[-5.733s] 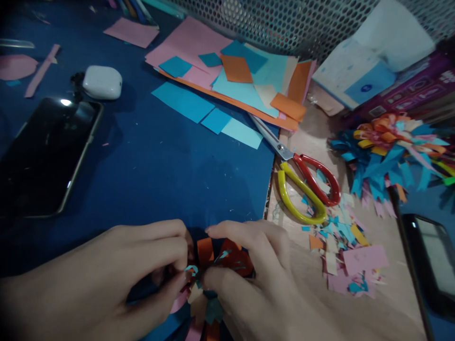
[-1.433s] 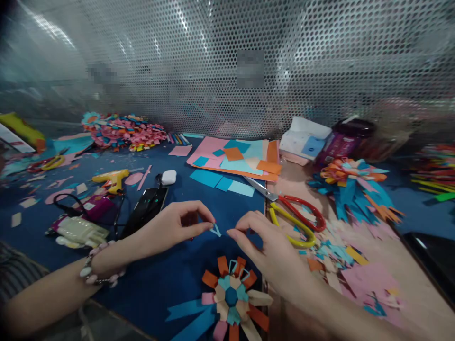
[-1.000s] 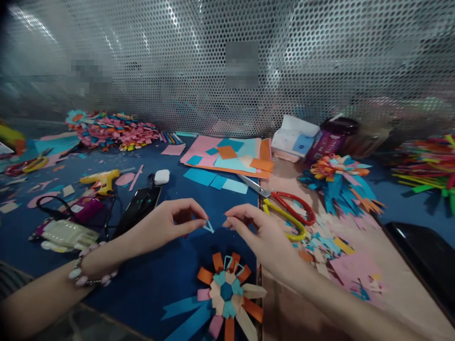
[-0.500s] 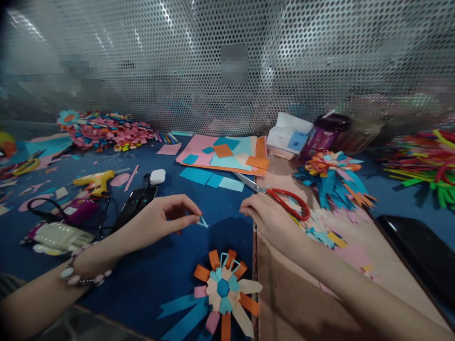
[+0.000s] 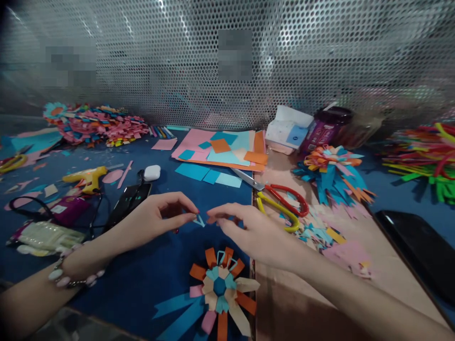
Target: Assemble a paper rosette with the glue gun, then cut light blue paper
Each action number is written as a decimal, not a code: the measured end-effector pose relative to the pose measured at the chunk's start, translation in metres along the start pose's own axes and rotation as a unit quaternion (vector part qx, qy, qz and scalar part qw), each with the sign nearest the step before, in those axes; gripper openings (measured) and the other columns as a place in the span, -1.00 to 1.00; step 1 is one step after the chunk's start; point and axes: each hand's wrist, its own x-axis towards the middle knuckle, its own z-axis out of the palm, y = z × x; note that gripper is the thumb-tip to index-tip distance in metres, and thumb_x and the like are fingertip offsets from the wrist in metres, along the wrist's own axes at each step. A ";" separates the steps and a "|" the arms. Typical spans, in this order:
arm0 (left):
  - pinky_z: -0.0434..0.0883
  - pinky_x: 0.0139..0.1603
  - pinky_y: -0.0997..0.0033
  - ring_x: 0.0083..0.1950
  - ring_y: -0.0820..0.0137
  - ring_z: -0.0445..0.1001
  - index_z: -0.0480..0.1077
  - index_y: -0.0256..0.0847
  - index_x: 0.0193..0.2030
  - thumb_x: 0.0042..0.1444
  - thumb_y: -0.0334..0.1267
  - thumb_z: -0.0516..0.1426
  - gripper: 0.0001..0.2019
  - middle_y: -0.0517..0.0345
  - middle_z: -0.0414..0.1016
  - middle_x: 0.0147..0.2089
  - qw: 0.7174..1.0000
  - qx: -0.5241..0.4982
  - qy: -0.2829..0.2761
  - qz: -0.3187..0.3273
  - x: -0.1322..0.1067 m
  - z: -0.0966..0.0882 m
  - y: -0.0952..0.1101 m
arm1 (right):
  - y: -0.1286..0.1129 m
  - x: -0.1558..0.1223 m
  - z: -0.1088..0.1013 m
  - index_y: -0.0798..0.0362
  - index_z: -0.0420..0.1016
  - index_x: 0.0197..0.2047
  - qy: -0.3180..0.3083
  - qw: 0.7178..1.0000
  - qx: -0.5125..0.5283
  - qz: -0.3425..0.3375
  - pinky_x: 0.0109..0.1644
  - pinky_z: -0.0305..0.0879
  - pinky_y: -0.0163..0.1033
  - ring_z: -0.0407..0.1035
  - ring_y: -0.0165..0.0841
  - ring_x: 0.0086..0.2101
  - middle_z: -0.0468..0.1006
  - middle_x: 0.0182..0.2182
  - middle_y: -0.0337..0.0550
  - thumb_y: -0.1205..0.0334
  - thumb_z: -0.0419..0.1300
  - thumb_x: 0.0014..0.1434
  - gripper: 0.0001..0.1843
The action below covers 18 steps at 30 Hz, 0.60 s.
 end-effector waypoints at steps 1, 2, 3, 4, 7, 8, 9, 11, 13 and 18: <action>0.30 -0.43 0.51 -0.42 0.48 0.37 0.44 -0.16 -0.19 0.17 -0.06 0.13 -0.77 0.22 0.45 -0.38 1.000 0.000 0.001 0.002 0.000 0.000 0.000 | 0.000 0.000 0.001 -0.09 0.50 -0.05 -0.006 1.000 -0.004 -0.002 0.01 0.37 -0.16 0.44 -0.31 -0.08 0.57 -0.10 -0.24 0.18 0.01 0.26 -0.71; 0.31 -0.42 0.50 -0.42 0.47 0.37 0.43 -0.16 -0.19 0.17 -0.06 0.13 -0.77 0.22 0.45 -0.37 1.000 0.000 0.001 0.002 0.000 0.000 0.000 | 0.001 0.001 0.002 -0.09 0.50 -0.05 -0.009 1.000 -0.011 -0.005 -0.01 0.37 -0.17 0.44 -0.31 -0.09 0.57 -0.10 -0.24 0.14 0.02 0.27 -0.71; 0.31 -0.42 0.50 -0.42 0.47 0.38 0.43 -0.17 -0.19 0.17 -0.06 0.13 -0.77 0.22 0.46 -0.37 1.000 -0.001 0.000 0.002 0.001 0.000 0.000 | 0.001 0.001 0.003 -0.09 0.50 -0.04 -0.010 1.000 -0.020 -0.008 -0.03 0.37 -0.18 0.44 -0.32 -0.10 0.57 -0.10 -0.23 0.11 0.03 0.27 -0.71; 0.31 -0.42 0.50 -0.42 0.47 0.38 0.43 -0.17 -0.19 0.17 -0.07 0.13 -0.77 0.21 0.46 -0.38 1.000 -0.002 0.000 0.001 0.001 0.000 0.000 | 0.002 0.002 0.005 -0.09 0.49 -0.04 -0.009 0.999 -0.029 -0.013 -0.06 0.37 -0.19 0.44 -0.32 -0.12 0.56 -0.11 -0.23 0.08 0.06 0.26 -0.72; 0.31 -0.44 0.50 -0.43 0.47 0.39 0.44 -0.18 -0.19 0.17 -0.08 0.13 -0.78 0.22 0.46 -0.39 1.000 0.002 0.001 -0.003 0.000 0.000 0.002 | 0.004 0.004 0.010 -0.07 0.51 -0.14 -0.003 0.999 -0.033 -0.032 -0.16 0.36 -0.24 0.44 -0.36 -0.23 0.57 -0.22 -0.25 0.07 0.16 0.19 -0.78; 0.30 -0.44 0.50 -0.44 0.47 0.38 0.44 -0.18 -0.19 0.17 -0.09 0.14 -0.78 0.22 0.46 -0.40 1.000 0.005 0.002 -0.003 0.000 0.000 0.003 | 0.005 0.005 0.012 -0.06 0.52 -0.19 0.002 0.999 -0.030 -0.033 -0.19 0.35 -0.26 0.44 -0.38 -0.26 0.57 -0.27 -0.26 0.11 0.19 0.18 -0.83; 0.30 -0.45 0.50 -0.45 0.47 0.38 0.44 -0.18 -0.20 0.17 -0.09 0.14 -0.79 0.23 0.45 -0.41 1.000 0.007 0.004 -0.002 0.000 0.000 0.003 | 0.005 0.006 0.013 -0.05 0.52 -0.25 0.008 0.999 -0.030 -0.029 -0.22 0.33 -0.26 0.43 -0.39 -0.29 0.57 -0.31 -0.27 0.14 0.19 0.17 -0.88; 0.30 -0.45 0.51 -0.45 0.48 0.38 0.44 -0.18 -0.20 0.17 -0.10 0.14 -0.79 0.23 0.45 -0.41 1.000 0.008 0.004 0.002 -0.001 0.000 0.004 | 0.006 0.007 0.014 -0.05 0.52 -0.31 0.026 0.999 -0.031 -0.014 -0.25 0.30 -0.26 0.42 -0.39 -0.33 0.56 -0.36 -0.29 0.18 0.19 0.17 -0.91; 0.30 -0.45 0.51 -0.45 0.48 0.39 0.45 -0.18 -0.20 0.16 -0.10 0.14 -0.79 0.23 0.45 -0.41 1.000 0.006 0.002 0.002 -0.001 0.000 0.004 | 0.008 0.008 0.012 -0.05 0.51 -0.32 0.045 0.999 -0.019 0.004 -0.26 0.28 -0.25 0.41 -0.39 -0.35 0.56 -0.37 -0.29 0.17 0.17 0.18 -0.88; 0.29 -0.46 0.51 -0.47 0.49 0.37 0.45 -0.21 -0.20 0.16 -0.13 0.14 -0.80 0.21 0.45 -0.41 1.000 -0.005 0.005 0.001 0.000 -0.001 0.004 | 0.016 0.007 0.008 0.00 0.51 -0.31 0.101 0.980 0.166 0.041 -0.14 0.28 -0.22 0.40 -0.33 -0.18 0.56 -0.20 -0.19 0.05 0.23 0.13 -0.81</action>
